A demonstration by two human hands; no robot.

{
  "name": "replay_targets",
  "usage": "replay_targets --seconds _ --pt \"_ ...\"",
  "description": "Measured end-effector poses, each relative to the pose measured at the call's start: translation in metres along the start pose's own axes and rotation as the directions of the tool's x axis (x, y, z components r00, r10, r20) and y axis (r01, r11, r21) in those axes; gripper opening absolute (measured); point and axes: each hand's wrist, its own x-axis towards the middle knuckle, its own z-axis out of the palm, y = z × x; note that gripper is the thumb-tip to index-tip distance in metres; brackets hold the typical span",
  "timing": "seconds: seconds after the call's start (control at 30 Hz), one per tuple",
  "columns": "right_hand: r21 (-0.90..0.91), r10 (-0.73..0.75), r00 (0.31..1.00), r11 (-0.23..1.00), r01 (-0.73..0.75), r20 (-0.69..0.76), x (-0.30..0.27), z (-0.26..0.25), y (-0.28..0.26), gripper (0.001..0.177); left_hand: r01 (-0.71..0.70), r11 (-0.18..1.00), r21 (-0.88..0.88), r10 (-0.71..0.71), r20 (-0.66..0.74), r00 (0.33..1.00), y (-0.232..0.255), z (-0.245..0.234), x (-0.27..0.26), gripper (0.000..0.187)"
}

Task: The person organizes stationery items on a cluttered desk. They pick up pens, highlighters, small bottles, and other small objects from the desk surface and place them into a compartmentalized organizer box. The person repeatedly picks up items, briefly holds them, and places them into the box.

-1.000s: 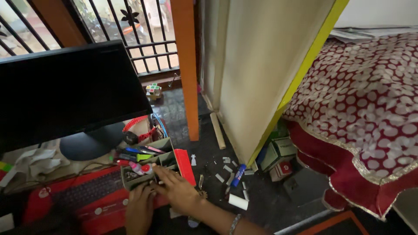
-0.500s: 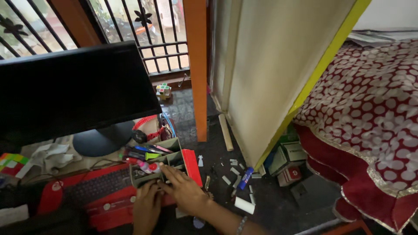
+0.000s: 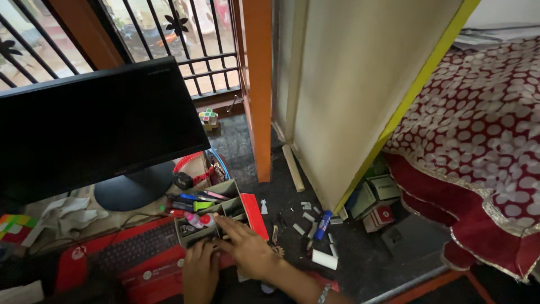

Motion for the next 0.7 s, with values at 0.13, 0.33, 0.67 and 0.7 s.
replay_targets --seconds 0.13,0.33,0.67,0.7 --pt "0.193 0.02 0.997 0.981 -0.005 -0.077 -0.008 -0.006 0.007 0.054 0.006 1.0 0.006 -0.006 -0.011 1.0 0.002 -0.003 -0.002 0.029" --pt "0.241 0.286 0.946 0.939 -0.244 -0.155 -0.04 -0.018 0.033 0.043 -0.002 1.0 0.014 0.001 0.029 1.0 -0.006 -0.003 -0.004 0.034" --pt "-0.189 0.563 0.785 0.767 -0.613 -0.259 -0.133 -0.044 0.109 0.041 -0.001 0.999 -0.038 0.002 0.026 1.0 0.006 -0.014 0.001 0.034" --pt "-0.206 0.577 0.779 0.754 -0.624 -0.247 -0.141 -0.043 0.114 0.042 -0.001 0.999 -0.037 0.002 0.019 1.0 0.006 -0.014 0.001 0.034"
